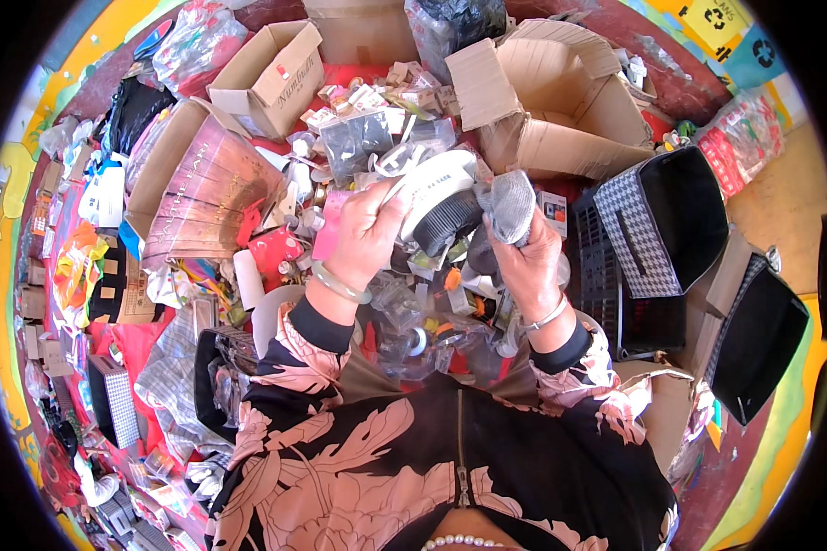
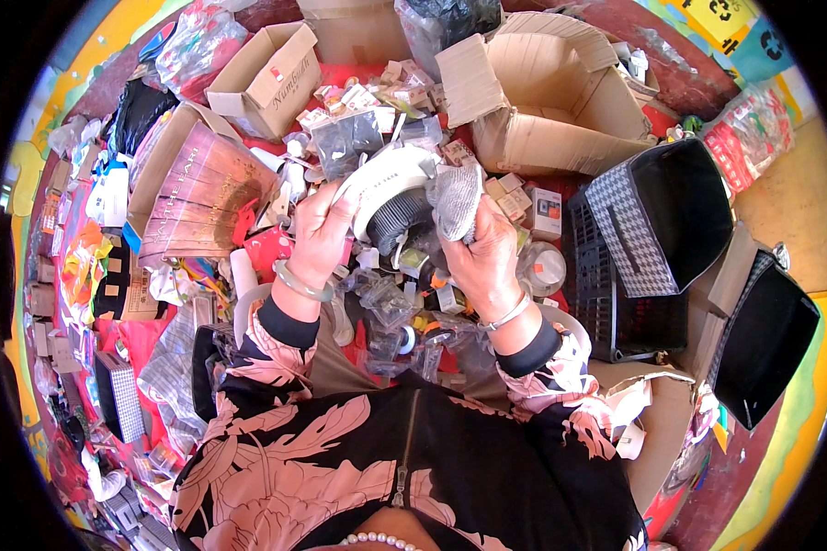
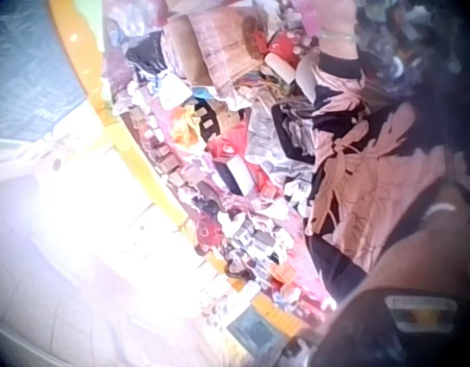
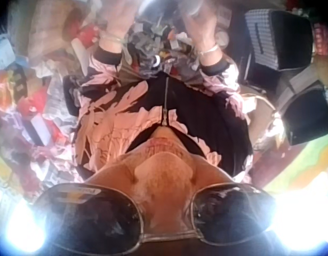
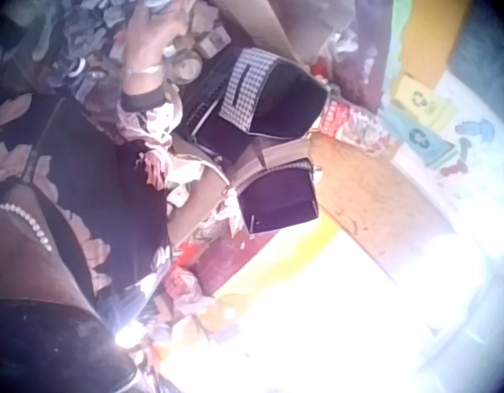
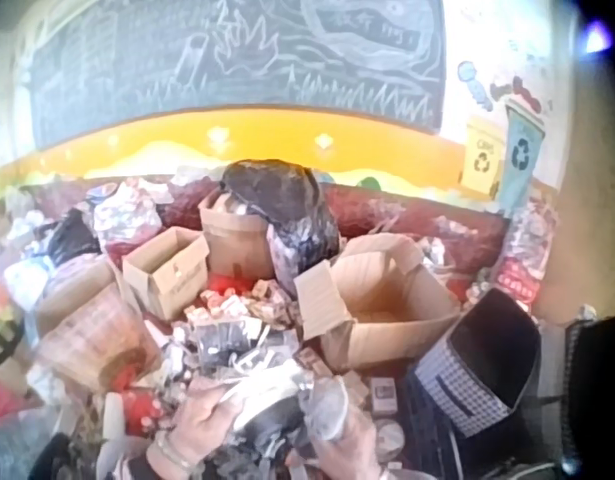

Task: The person sits on the floor and cleans a white circular electronic device with a grey cloth. They wipe the front grille and the back of the device, then place it into a cardboard box. They then pick up a white bowl and wipe it with the cloth.

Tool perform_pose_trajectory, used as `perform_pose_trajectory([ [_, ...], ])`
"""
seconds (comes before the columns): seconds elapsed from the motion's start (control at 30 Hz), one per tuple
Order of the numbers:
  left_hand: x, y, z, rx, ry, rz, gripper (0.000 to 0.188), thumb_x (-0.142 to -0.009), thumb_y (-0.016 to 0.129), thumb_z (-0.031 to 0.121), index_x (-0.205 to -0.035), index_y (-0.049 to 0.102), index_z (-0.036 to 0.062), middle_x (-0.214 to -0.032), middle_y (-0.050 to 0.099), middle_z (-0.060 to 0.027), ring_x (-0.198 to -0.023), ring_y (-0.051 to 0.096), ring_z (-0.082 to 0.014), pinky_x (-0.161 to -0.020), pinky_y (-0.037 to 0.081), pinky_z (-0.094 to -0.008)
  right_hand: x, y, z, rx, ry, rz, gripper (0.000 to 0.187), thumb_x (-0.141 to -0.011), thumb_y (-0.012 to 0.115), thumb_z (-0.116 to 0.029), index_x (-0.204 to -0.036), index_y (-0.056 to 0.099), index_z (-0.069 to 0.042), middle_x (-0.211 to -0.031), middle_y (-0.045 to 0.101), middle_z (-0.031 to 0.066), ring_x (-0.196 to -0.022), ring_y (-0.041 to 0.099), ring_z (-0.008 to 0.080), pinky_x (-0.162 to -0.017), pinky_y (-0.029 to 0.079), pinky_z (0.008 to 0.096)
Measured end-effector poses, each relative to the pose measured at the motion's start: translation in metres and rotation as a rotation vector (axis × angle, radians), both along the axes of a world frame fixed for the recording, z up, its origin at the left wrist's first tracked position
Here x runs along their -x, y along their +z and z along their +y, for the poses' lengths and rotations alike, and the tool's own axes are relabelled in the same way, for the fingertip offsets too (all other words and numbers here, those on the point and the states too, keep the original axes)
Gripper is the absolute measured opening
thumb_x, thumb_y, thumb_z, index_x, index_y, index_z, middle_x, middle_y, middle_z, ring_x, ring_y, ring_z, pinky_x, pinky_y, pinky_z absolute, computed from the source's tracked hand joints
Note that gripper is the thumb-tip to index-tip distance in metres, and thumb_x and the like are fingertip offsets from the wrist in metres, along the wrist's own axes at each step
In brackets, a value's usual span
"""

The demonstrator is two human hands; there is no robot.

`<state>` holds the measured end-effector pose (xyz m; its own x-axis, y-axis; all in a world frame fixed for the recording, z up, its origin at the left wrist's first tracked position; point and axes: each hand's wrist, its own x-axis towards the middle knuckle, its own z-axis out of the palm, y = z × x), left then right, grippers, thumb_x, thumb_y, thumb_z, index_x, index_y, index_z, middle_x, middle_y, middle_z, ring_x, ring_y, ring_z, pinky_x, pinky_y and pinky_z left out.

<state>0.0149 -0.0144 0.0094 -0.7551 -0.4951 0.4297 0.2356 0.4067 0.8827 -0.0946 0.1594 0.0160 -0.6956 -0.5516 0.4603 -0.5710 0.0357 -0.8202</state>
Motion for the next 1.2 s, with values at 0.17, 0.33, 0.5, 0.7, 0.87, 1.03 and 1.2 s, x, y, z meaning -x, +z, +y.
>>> perform_pose_trajectory([
  [0.17,-0.001,-0.005,-0.001,-0.084,0.007,-0.028,0.026,-0.091,0.049,0.018,-0.101,0.059,-0.0043,-0.073,0.061,-0.0109,-0.066,0.056,-0.0148,-0.061,0.044,-0.0275,-0.001,0.003,-0.004,-0.027,-0.073,0.403,0.024,-0.077,0.064,-0.002,-0.101,0.060,-0.001,-0.095,0.064,0.0042,-0.086,0.059,0.0110,-0.078,0.046,0.0249],
  [0.33,0.006,-0.009,-0.001,-0.410,-0.054,-0.073,0.028,-0.094,0.047,0.020,-0.099,0.059,-0.0051,-0.076,0.054,0.0037,-0.069,0.044,-0.0045,-0.062,0.039,-0.0205,0.009,-0.005,-0.010,0.527,0.166,-0.662,0.026,-0.081,0.063,-0.002,-0.107,0.059,-0.004,-0.099,0.064,0.0053,-0.089,0.061,0.0169,-0.081,0.049,0.0298],
  [0.5,0.016,-0.029,-0.002,-0.358,0.059,-0.149,0.032,-0.092,0.048,0.025,-0.084,0.058,-0.0039,-0.059,0.048,-0.0001,-0.056,0.041,-0.0076,-0.052,0.036,-0.0254,0.023,0.006,-0.012,0.580,0.100,-0.925,0.020,-0.082,0.062,-0.005,-0.103,0.059,-0.004,-0.098,0.064,0.0063,-0.087,0.061,0.0167,-0.080,0.049,0.0305],
  [0.7,0.020,-0.030,-0.001,-0.186,0.140,-0.247,0.038,-0.089,0.049,0.029,-0.070,0.056,-0.0033,-0.054,0.050,-0.0177,-0.048,0.048,-0.0241,-0.051,0.039,-0.0367,0.010,-0.008,-0.022,0.025,0.000,-0.183,0.018,-0.085,0.060,-0.009,-0.101,0.061,-0.003,-0.097,0.064,0.0015,-0.088,0.058,0.0101,-0.078,0.047,0.0257],
  [0.87,0.022,-0.026,0.002,-0.169,0.176,-0.332,0.038,-0.088,0.049,0.029,-0.071,0.058,-0.0043,-0.061,0.054,-0.0252,-0.058,0.056,-0.0375,-0.055,0.042,-0.0408,-0.009,-0.004,-0.038,-0.387,0.079,0.700,0.025,-0.064,0.061,-0.005,-0.089,0.060,0.000,-0.089,0.063,0.0141,-0.091,0.058,0.0306,-0.086,0.041,0.0408],
  [1.03,0.028,-0.051,0.002,-0.239,0.159,-0.191,0.039,-0.088,0.048,0.029,-0.070,0.058,-0.0049,-0.062,0.054,-0.0261,-0.059,0.056,-0.0379,-0.055,0.042,-0.0411,-0.010,-0.001,-0.039,-0.316,0.198,0.910,0.029,-0.057,0.059,-0.005,-0.085,0.060,0.000,-0.088,0.063,0.0131,-0.090,0.058,0.0272,-0.089,0.040,0.0396],
  [1.2,0.027,-0.052,0.001,-0.143,0.125,-0.275,0.038,-0.087,0.049,0.029,-0.071,0.058,-0.0043,-0.063,0.055,-0.0258,-0.061,0.057,-0.0386,-0.056,0.042,-0.0415,-0.006,0.004,-0.033,-0.231,0.347,0.950,0.023,-0.057,0.058,-0.007,-0.079,0.060,-0.002,-0.085,0.062,0.0107,-0.087,0.058,0.0262,-0.087,0.041,0.0395],
])
